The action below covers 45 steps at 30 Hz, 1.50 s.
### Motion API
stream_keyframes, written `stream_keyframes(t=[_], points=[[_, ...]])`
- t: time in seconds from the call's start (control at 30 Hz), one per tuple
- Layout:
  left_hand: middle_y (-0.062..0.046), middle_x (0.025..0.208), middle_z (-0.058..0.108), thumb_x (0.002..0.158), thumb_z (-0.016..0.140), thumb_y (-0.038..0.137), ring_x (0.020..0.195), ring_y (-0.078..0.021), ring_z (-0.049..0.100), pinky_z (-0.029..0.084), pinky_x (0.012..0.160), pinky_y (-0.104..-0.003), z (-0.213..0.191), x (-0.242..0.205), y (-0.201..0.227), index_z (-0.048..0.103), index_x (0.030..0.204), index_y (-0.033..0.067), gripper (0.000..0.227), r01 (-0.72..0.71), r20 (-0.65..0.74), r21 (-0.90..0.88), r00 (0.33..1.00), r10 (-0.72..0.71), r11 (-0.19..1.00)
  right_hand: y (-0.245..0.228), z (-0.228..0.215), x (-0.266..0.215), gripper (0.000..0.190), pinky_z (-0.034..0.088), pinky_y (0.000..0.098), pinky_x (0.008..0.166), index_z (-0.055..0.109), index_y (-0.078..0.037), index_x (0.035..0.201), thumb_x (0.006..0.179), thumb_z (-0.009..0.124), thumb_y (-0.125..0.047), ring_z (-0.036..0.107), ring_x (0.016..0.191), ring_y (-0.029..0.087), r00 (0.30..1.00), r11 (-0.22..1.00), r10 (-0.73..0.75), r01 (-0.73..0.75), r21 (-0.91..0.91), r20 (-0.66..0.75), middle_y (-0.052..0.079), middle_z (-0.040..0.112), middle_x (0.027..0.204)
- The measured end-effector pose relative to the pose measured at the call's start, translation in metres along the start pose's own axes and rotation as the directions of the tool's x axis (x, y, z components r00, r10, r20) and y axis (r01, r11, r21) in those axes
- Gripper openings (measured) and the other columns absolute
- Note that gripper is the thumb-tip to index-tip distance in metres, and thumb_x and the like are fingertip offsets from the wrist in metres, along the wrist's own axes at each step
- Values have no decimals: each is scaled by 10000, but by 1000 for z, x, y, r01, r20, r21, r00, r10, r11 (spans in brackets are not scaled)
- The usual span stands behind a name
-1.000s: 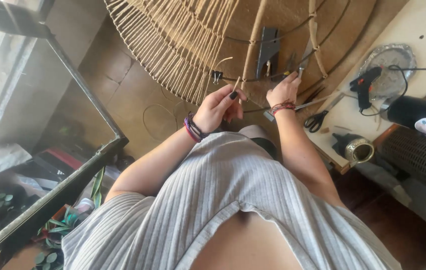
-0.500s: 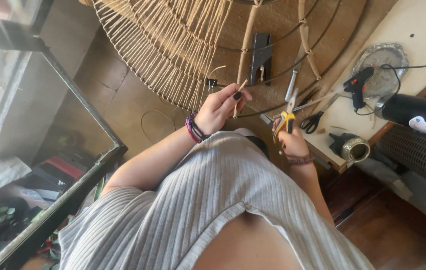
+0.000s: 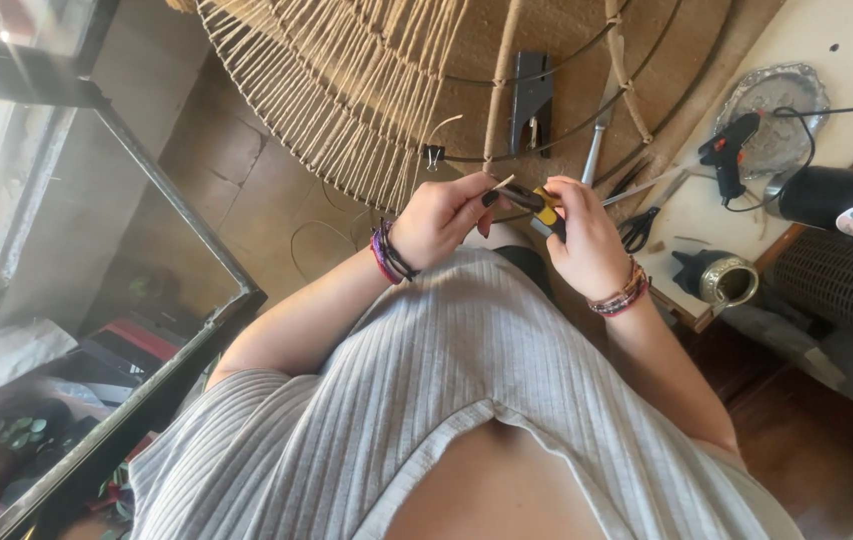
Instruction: Trimming and gluing wicker or twine components onto a large circular furniture frame using hand tools.
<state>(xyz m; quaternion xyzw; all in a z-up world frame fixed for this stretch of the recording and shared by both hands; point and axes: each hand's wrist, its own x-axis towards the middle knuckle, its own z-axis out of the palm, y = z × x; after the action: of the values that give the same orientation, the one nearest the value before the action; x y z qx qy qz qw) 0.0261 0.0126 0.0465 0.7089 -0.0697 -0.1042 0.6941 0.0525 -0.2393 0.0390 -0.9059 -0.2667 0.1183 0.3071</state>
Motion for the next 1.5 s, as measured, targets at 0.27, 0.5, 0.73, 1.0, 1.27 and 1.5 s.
stream_keyframes(t=[0.27,0.5,0.73,1.0,1.27,1.5], points=[[30,627,695,987,536,114,595,-270,681,551,575,-337,-7,-21,-1,631,838,142,178,-7,-69,254,997,26,967,-5,45,20,376,595,370,642,617,-226,1079,761,677,-36,696,749,243,975,896,-170,91,-435,-146,-31,596,904],[-134,638,634,958,545,108,702,-415,666,541,563,-433,-10,-36,-35,550,867,97,92,46,-197,340,980,24,939,-13,63,28,401,591,483,607,607,-261,1079,728,684,-84,713,674,357,996,927,-52,19,-376,-78,-3,669,906],[-135,670,630,958,543,118,701,-407,685,550,568,-453,-8,-37,-10,563,948,108,24,46,-219,402,975,47,914,-6,56,40,461,591,513,684,590,-171,1157,760,667,49,711,835,430,998,974,-41,29,-224,-49,66,614,1023],[-138,627,600,1026,545,196,654,-433,657,531,515,-429,-8,-23,-9,555,902,120,146,37,-317,389,944,96,921,12,63,55,404,585,443,679,642,-258,1072,733,689,-44,714,843,326,983,959,-162,136,-250,-89,-15,642,916],[-71,557,555,1007,599,211,573,-368,646,531,484,-390,3,0,-31,568,869,177,145,60,-386,440,914,128,896,44,78,69,297,581,335,750,656,-260,1003,823,600,-31,701,839,232,952,956,-218,164,-242,-214,-54,624,883],[-30,511,533,1007,602,182,491,-308,641,520,438,-346,-11,3,-99,576,849,177,160,-54,-318,506,916,244,861,49,123,84,387,590,428,764,628,-189,1089,756,665,5,708,922,336,943,977,-209,190,-97,-258,36,666,1040]])
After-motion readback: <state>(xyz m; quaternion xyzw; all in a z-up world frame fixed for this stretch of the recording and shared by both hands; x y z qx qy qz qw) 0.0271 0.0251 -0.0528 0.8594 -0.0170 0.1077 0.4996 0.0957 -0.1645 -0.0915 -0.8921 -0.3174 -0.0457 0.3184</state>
